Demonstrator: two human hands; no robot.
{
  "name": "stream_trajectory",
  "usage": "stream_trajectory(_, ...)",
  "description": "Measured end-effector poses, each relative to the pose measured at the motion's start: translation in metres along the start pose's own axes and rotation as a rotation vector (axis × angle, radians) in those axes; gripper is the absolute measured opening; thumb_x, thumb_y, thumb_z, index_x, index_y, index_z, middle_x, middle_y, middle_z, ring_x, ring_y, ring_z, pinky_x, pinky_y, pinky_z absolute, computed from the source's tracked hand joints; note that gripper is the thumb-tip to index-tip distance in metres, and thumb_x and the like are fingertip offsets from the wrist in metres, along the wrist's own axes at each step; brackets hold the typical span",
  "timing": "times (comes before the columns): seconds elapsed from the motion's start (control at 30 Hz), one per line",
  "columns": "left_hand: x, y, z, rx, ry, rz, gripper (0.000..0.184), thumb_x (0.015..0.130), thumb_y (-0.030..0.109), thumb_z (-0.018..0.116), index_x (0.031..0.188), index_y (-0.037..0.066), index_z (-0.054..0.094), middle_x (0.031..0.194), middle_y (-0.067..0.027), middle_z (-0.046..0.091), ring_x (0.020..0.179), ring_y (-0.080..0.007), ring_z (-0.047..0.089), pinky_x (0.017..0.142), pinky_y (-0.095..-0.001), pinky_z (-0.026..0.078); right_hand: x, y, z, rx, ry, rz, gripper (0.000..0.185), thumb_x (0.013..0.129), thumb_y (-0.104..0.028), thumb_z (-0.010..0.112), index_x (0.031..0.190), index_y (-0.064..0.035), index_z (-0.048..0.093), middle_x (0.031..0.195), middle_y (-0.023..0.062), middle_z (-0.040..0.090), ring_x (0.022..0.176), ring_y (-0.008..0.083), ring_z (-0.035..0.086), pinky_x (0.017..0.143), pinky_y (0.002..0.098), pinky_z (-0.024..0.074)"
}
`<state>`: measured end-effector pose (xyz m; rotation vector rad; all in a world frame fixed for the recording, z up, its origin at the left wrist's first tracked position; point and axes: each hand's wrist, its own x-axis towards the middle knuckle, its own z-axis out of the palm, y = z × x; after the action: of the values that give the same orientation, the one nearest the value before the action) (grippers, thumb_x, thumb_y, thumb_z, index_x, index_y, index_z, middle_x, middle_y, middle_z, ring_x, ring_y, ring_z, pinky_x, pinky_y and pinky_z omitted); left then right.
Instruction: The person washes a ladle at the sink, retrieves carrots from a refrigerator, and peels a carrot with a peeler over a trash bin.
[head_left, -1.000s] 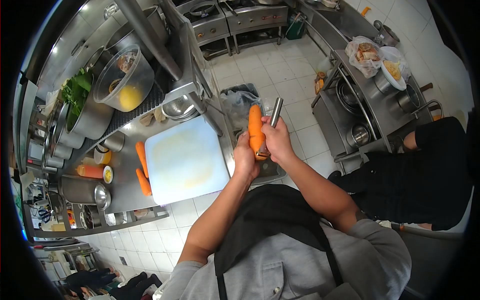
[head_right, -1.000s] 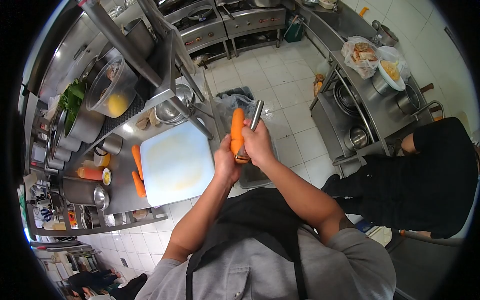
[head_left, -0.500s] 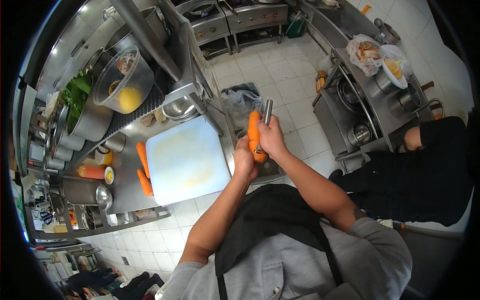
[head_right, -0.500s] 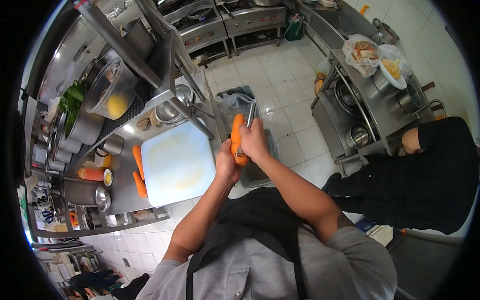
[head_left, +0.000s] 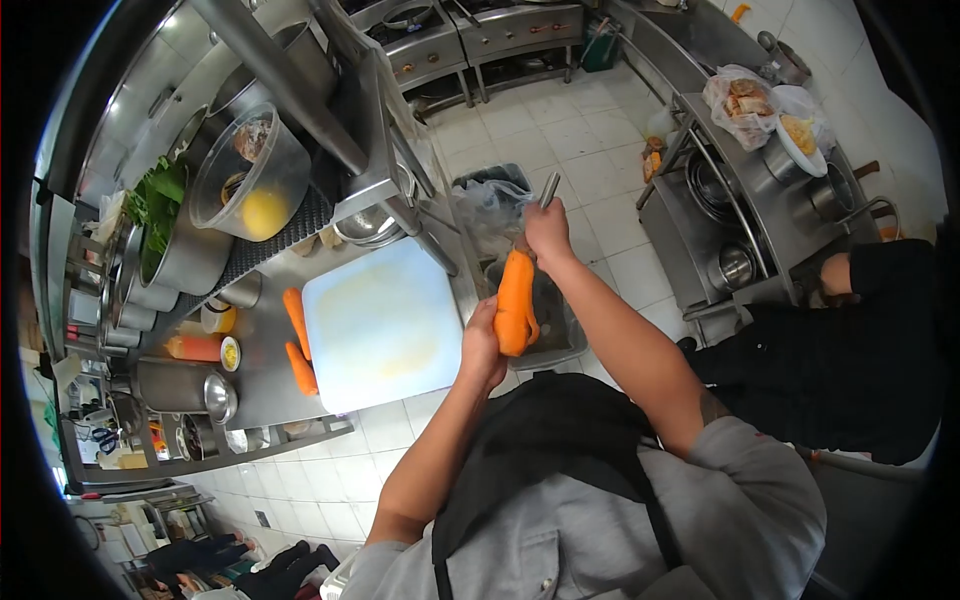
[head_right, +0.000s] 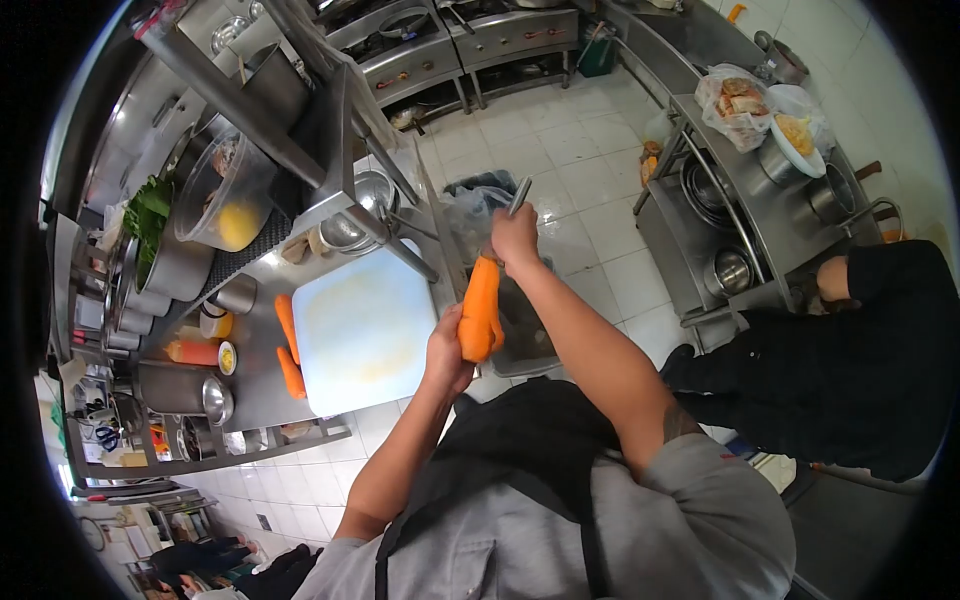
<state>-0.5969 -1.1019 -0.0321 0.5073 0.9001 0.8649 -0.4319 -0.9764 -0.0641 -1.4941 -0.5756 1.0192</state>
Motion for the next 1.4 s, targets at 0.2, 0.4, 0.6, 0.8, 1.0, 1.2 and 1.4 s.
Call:
stream_trajectory(0.2,-0.016,0.012,-0.024,-0.119,-0.037,-0.151,0.039,0.101,0.037,0.041,0.121,0.004,0.050,0.100,-0.0113,0.060,0.085,-0.0222,0.062,0.072,-0.0375,0.053,0.028,-0.009,0.001,0.134,0.173,-0.084,0.024,0.088,-0.010,0.054,0.105,-0.0002,0.040,0.085,0.0128,0.052,0.054,0.0214,0.056,0.041,0.0336,0.0440)
stream_trajectory(0.4,0.011,0.007,-0.030,-0.250,-0.077,-0.122,0.039,0.102,0.038,0.037,0.122,0.006,0.050,0.102,-0.0096,0.061,0.088,-0.0236,0.062,0.077,-0.0406,0.052,-0.090,-0.021,-0.005,0.232,-0.078,0.021,0.027,0.089,-0.001,0.049,0.115,-0.0036,0.045,0.114,0.0085,0.052,0.087,0.0149,0.056,0.067,0.0299,0.0483)
stream_trajectory(0.6,0.021,0.002,-0.003,-0.265,-0.051,0.009,0.038,0.104,0.033,0.034,0.128,0.007,0.048,0.117,-0.0090,0.060,0.107,-0.0221,0.060,0.093,-0.0386,0.047,-0.123,0.008,-0.001,0.137,-0.118,-0.293,0.033,0.085,-0.002,0.048,0.118,-0.0006,0.041,0.110,0.0154,0.054,0.086,0.0214,0.060,0.076,0.0345,0.0506)
stream_trajectory(0.8,0.019,0.002,0.011,-0.111,-0.053,0.056,0.037,0.102,0.031,0.037,0.128,0.006,0.048,0.110,-0.0072,0.061,0.098,-0.0200,0.061,0.084,-0.0366,0.050,-0.095,0.032,0.001,0.038,-0.033,-0.368,0.027,0.085,-0.003,0.050,0.111,-0.0003,0.044,0.109,0.0173,0.054,0.099,0.0272,0.057,0.089,0.0378,0.0455)
stream_trajectory(1.0,0.004,-0.008,-0.004,0.003,-0.074,-0.011,0.038,0.101,0.033,0.040,0.125,0.006,0.050,0.099,-0.0082,0.061,0.082,-0.0194,0.061,0.067,-0.0344,0.051,-0.042,0.003,0.000,0.011,0.078,-0.180,0.028,0.084,-0.007,0.054,0.109,-0.0013,0.044,0.099,0.0169,0.055,0.091,0.0288,0.059,0.081,0.0382,0.0476)
stream_trajectory(1.2,-0.032,0.000,-0.028,-0.082,-0.039,-0.173,0.039,0.101,0.036,0.040,0.121,0.005,0.052,0.098,-0.0101,0.062,0.080,-0.0230,0.062,0.068,-0.0365,0.052,-0.003,-0.018,-0.007,0.183,0.172,-0.092,0.027,0.084,-0.006,0.053,0.108,-0.0020,0.043,0.086,0.0153,0.055,0.055,0.0234,0.056,0.048,0.0371,0.0460)
stream_trajectory(1.4,0.008,-0.001,-0.037,-0.315,-0.010,-0.064,0.043,0.102,0.039,0.037,0.125,0.004,0.049,0.103,-0.0117,0.061,0.090,-0.0230,0.061,0.076,-0.0399,0.051,-0.088,-0.013,-0.001,0.002,-0.067,-0.094,0.027,0.085,-0.005,0.054,0.110,-0.0006,0.044,0.087,0.0149,0.057,0.056,0.0214,0.059,0.047,0.0367,0.0475)
